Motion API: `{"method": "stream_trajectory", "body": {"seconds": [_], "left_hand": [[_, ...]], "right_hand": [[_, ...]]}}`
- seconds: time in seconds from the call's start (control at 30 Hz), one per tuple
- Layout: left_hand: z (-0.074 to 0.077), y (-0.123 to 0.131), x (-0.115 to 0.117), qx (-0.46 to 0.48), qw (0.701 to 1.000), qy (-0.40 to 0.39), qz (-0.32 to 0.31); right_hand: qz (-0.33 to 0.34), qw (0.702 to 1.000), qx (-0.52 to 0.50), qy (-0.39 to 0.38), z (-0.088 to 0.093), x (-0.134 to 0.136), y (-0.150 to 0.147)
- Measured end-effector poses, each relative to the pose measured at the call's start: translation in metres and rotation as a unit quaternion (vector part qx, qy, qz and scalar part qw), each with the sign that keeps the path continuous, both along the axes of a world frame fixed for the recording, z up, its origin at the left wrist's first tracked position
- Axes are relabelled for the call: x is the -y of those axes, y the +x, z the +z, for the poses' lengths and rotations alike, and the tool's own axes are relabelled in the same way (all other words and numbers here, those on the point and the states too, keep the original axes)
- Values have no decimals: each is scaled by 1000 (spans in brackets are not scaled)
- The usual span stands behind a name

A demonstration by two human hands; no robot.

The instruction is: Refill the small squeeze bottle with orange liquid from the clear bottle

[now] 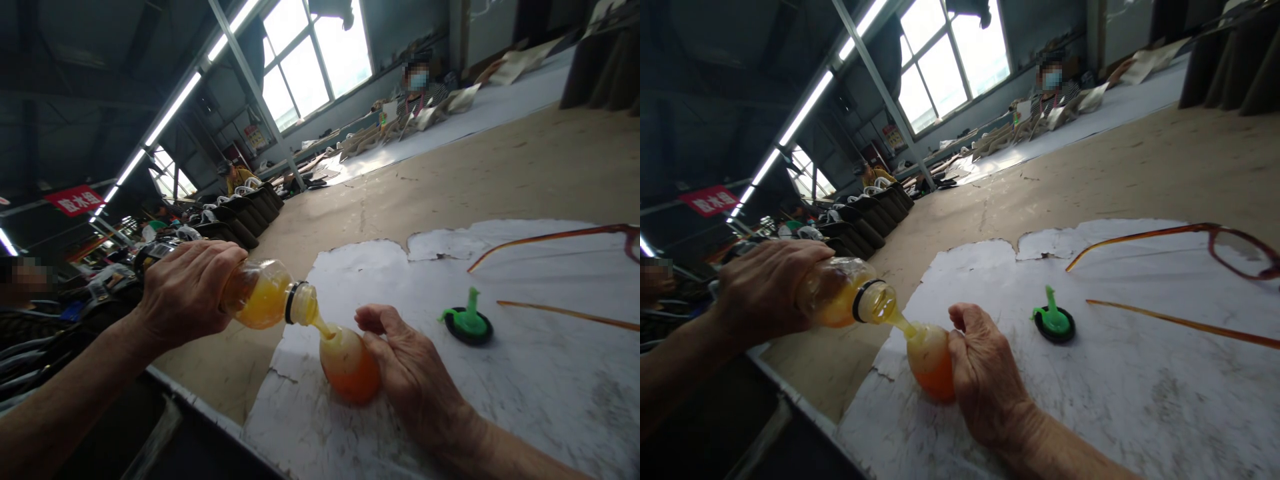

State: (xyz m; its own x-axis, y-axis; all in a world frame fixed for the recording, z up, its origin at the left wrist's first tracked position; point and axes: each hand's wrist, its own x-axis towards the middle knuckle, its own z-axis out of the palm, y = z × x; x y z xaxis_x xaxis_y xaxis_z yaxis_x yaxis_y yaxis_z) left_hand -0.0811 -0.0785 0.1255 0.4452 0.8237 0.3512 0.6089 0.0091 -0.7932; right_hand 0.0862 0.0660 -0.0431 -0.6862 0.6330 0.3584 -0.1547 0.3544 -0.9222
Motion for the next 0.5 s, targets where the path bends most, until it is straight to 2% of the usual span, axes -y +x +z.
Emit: {"method": "stream_trajectory", "body": {"seconds": [0.5], "left_hand": [[0,-1,0,-6,1000,3,6]], "right_hand": [[4,1000,3,-6,-1,0,-1]]}}
